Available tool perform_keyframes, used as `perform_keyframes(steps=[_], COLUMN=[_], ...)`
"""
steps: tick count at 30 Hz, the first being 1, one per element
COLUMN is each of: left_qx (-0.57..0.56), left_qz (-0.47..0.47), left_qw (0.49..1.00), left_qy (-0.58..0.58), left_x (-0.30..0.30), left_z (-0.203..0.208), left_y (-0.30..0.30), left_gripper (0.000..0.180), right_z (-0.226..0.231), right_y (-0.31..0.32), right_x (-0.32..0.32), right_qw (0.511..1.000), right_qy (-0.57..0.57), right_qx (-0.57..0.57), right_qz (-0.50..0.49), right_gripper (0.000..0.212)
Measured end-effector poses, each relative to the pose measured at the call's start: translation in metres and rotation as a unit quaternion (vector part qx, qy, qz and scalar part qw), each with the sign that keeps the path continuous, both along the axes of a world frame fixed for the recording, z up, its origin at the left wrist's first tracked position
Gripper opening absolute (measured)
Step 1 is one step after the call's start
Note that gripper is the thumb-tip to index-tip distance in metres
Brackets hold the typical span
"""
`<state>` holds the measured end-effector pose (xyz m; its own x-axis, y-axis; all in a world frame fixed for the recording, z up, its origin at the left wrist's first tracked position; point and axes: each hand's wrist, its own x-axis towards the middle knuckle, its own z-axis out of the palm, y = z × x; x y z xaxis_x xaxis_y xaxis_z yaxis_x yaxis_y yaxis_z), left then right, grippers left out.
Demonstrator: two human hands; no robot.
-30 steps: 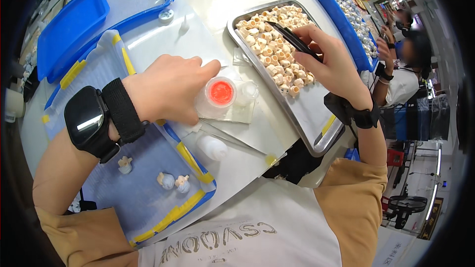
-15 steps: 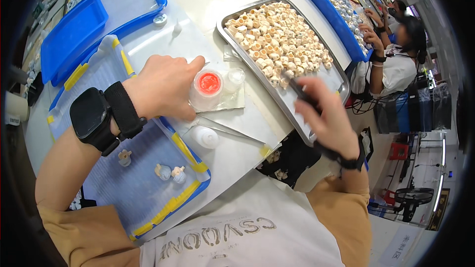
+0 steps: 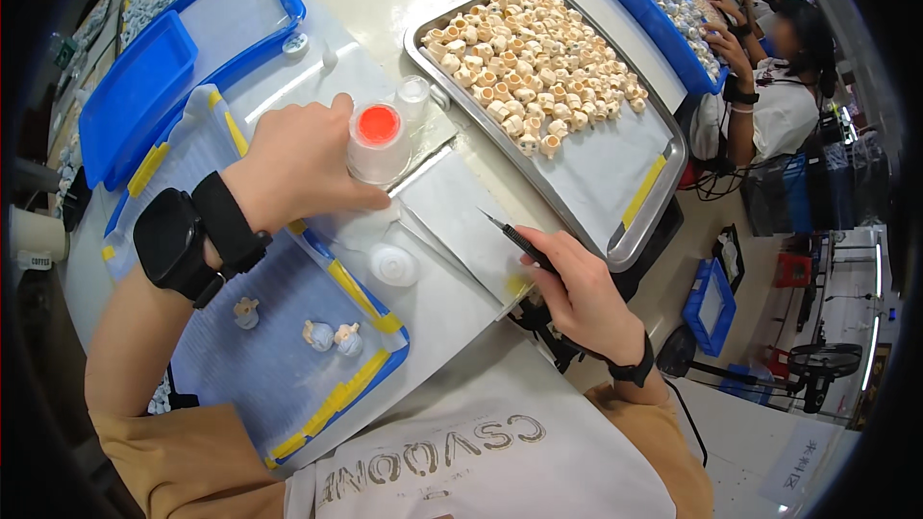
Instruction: The person assembles small, white, flower-shaped miniature figures by hand. They pick up a base and a top piece, apply glue from a bottle, and press the parts together. The completed figures are placed on a blue tray. The person repeats this process for multiple units throughout the clip.
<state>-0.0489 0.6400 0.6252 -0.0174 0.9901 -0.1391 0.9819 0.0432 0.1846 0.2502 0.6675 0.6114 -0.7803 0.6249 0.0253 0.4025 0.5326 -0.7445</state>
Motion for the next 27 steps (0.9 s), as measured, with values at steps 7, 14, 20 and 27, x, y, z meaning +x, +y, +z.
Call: perform_keyframes(steps=[7, 14, 20, 27], left_qx=[-0.064, -0.049, -0.130, -0.075], left_qz=[0.016, -0.001, -0.032, -0.043], left_qw=[0.998, 0.999, 0.982, 0.993], left_qy=[0.013, -0.008, -0.136, -0.083], left_x=[0.005, 0.011, 0.015, -0.010], left_z=[0.015, 0.014, 0.016, 0.006], left_y=[0.006, 0.007, 0.006, -0.008], left_gripper=[0.057, 0.055, 0.049, 0.036], right_z=[-0.019, -0.020, -0.022, -0.024], right_y=[-0.026, -0.027, -0.029, -0.029], right_x=[-0.025, -0.007, -0.007, -0.030], right_qw=[0.997, 0.996, 0.997, 0.994], right_qy=[-0.001, 0.006, 0.019, 0.041], right_qx=[0.072, 0.060, 0.063, 0.097], right_qz=[-0.004, -0.063, -0.049, -0.029], right_gripper=[0.030, 0.017, 0.018, 0.018])
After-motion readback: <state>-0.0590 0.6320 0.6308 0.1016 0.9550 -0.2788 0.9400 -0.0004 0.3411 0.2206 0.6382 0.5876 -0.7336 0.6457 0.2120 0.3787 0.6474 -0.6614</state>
